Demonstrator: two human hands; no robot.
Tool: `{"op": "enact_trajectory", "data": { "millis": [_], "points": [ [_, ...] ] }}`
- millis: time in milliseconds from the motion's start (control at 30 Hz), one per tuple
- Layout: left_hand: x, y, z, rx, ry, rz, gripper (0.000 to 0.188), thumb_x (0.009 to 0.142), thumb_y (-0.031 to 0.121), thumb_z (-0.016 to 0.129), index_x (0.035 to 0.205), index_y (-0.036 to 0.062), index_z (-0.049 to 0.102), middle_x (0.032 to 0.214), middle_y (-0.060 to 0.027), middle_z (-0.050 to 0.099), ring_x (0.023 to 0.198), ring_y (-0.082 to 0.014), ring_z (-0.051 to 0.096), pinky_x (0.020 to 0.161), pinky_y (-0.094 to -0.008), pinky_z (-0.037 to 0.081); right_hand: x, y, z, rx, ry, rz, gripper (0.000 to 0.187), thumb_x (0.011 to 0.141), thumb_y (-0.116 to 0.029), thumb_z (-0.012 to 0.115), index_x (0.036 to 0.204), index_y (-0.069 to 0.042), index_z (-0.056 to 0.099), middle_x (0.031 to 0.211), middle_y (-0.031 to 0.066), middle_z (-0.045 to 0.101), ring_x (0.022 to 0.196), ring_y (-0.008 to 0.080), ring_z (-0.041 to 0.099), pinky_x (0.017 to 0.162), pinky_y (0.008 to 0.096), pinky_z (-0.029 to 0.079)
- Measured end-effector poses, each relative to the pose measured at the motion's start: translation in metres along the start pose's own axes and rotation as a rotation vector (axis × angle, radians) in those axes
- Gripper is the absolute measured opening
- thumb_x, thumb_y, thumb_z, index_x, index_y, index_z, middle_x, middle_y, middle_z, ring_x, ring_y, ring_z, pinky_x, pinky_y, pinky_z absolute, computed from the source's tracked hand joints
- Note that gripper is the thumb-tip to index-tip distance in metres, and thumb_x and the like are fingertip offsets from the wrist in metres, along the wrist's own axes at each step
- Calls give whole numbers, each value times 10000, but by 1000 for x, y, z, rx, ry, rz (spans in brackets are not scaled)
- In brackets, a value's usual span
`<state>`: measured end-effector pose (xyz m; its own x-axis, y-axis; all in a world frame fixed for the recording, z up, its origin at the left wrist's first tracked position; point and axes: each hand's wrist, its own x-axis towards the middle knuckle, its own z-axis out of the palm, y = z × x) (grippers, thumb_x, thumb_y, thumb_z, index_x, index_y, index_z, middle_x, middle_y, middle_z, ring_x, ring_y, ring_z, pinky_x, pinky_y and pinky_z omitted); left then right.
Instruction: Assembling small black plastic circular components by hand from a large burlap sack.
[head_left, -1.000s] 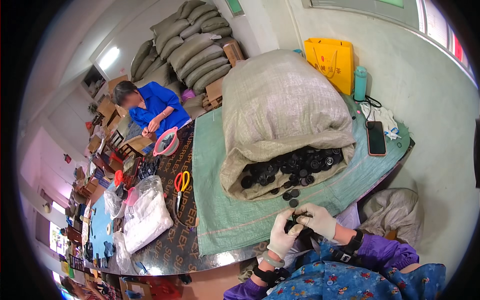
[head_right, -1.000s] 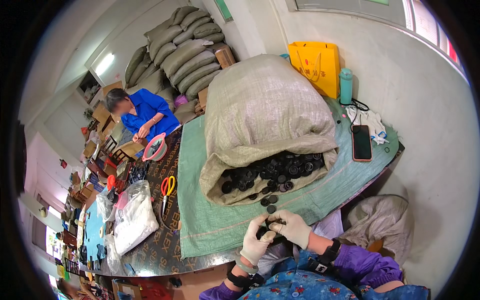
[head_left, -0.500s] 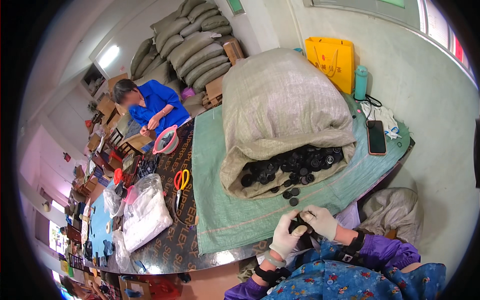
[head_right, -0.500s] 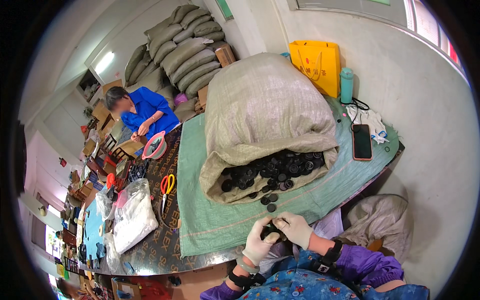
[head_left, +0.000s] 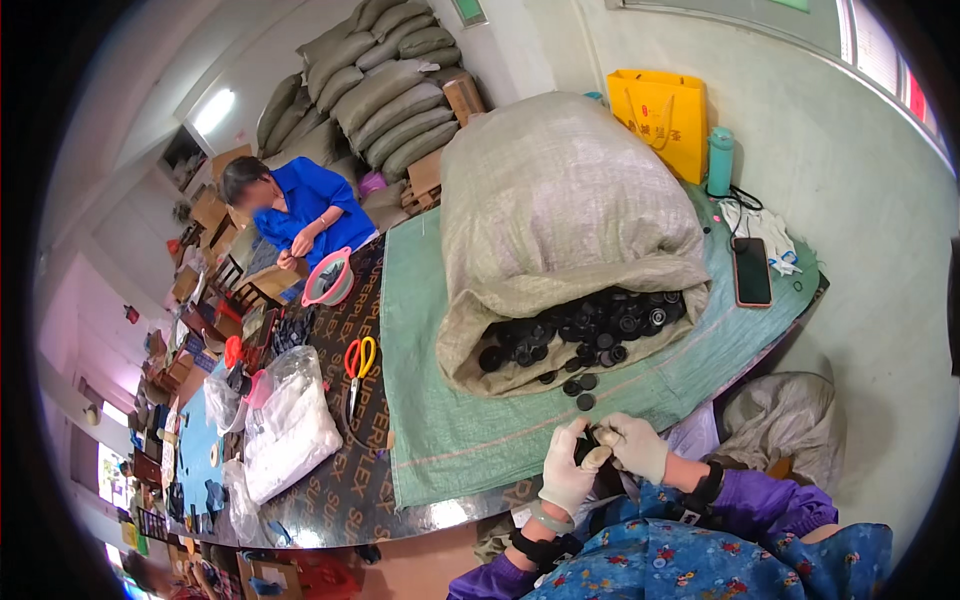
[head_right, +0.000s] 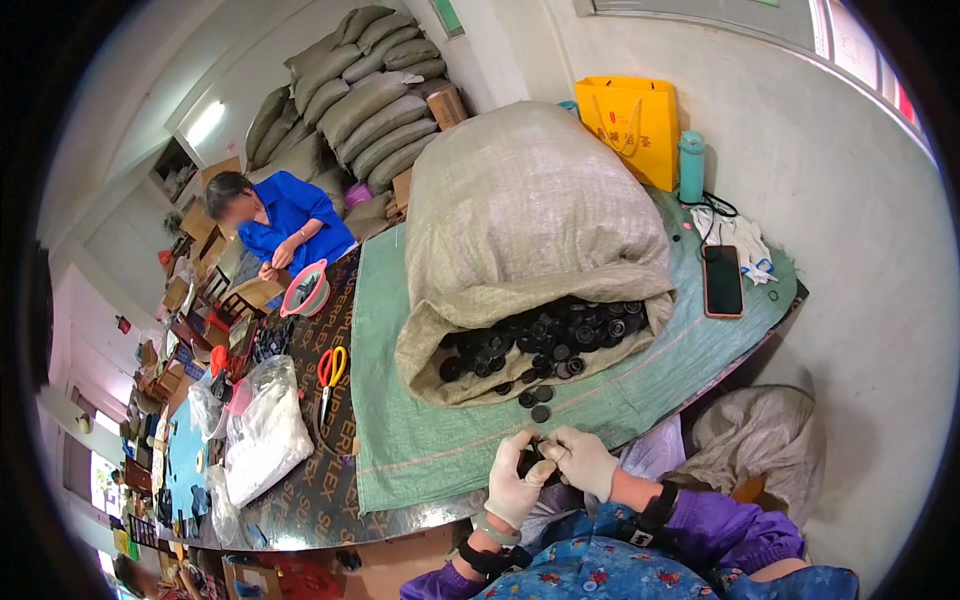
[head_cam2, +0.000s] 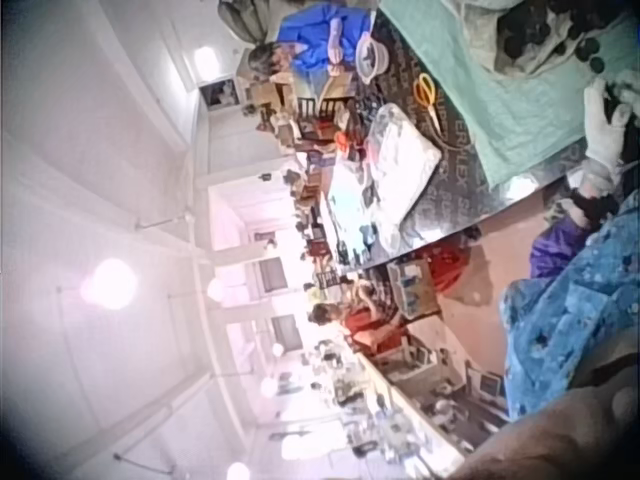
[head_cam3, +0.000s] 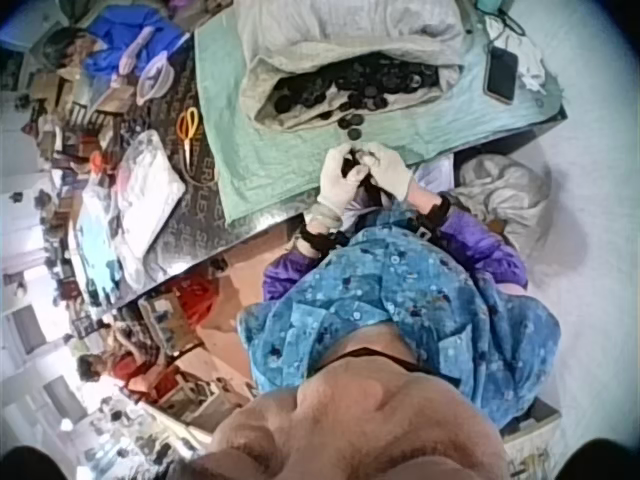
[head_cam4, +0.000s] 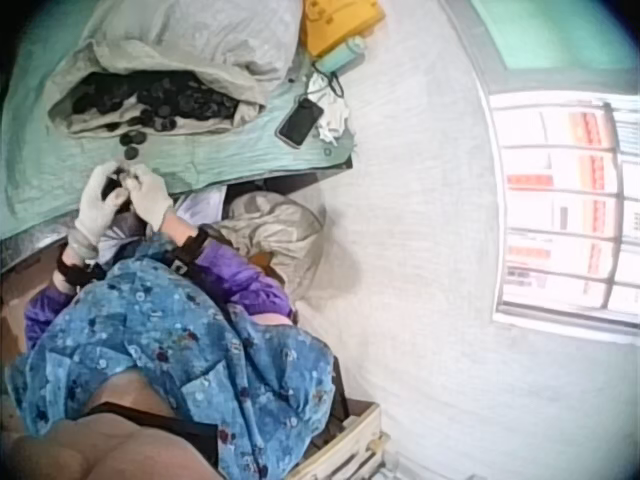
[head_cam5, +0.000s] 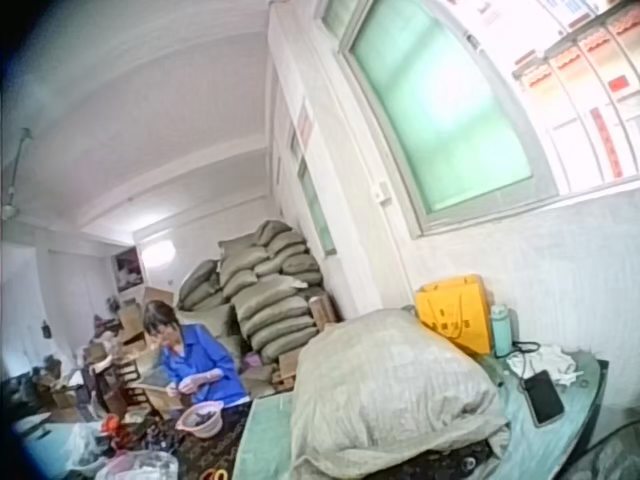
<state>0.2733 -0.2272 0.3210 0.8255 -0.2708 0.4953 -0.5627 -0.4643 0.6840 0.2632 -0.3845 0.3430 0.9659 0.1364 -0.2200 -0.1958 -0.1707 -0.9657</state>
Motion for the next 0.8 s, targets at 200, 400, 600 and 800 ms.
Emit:
{"op": "enact_trajectory", "data": {
  "millis": [200,400,600,800],
  "points": [
    [1,-5,-16,-1314,-11,-608,518,930,363,572,1328,75,407,1078,-89,572,864,-158,587,663,-250,469,20,13,-3,-440,133,-394,246,915,-295,539,1004,-70,589,840,127,622,752,299,628,643,389,498],
    [60,-36,-44,79,27,77,189,898,167,612,982,17,532,1037,-96,554,893,-193,570,740,-304,522,54,8,-3,-888,67,-420,213,832,-223,602,998,-93,574,1007,132,551,871,329,614,729,421,513],
    [137,-89,-27,305,-17,-109,153,810,85,611,953,60,660,889,-137,613,851,-314,597,753,-362,499,70,9,7,-1026,38,-409,160,806,-205,624,891,-76,581,927,137,552,885,323,610,714,421,521],
    [166,-89,-4,830,-355,-286,425,788,257,678,1190,169,574,1120,-109,574,952,-295,600,810,-415,513,60,10,-5,-891,-26,-425,188,804,-221,641,930,-87,602,968,137,567,926,329,587,774,415,500]
  ]
}}
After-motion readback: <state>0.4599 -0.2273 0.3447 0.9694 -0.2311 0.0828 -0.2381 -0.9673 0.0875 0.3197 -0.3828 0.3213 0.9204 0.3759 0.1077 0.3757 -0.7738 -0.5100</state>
